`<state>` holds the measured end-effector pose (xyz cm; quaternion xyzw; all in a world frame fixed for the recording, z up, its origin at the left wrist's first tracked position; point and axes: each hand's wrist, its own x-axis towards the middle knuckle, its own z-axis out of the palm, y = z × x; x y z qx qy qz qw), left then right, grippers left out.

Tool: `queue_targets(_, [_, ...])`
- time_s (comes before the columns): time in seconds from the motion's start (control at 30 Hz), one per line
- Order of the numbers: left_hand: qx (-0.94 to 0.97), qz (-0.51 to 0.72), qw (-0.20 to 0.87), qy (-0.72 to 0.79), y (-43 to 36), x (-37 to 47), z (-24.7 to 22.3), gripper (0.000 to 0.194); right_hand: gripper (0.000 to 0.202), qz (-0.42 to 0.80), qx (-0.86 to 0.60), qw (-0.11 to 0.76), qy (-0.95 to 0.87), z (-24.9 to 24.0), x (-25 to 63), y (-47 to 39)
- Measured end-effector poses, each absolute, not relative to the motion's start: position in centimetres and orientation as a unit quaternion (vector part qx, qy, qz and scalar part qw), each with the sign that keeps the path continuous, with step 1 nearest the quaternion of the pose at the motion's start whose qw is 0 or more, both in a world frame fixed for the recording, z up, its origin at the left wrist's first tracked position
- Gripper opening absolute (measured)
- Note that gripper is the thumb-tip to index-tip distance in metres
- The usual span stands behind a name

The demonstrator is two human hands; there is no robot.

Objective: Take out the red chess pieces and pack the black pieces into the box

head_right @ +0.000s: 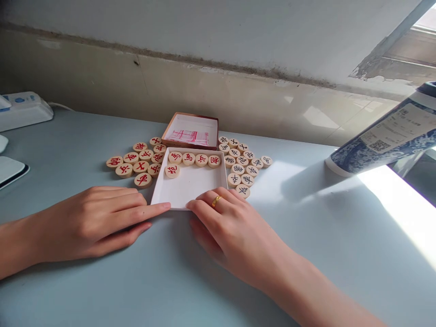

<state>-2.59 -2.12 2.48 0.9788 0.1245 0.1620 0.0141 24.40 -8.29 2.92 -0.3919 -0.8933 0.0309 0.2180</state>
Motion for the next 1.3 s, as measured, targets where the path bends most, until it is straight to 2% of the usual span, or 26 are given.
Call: queue_targets(1.3, [0.978,0.163,0.017,0.126,-2.24,-2.61,2.5,0.035,0.017,0.039,-0.396,0.219,-0.891,2.71,24.49,-8.45])
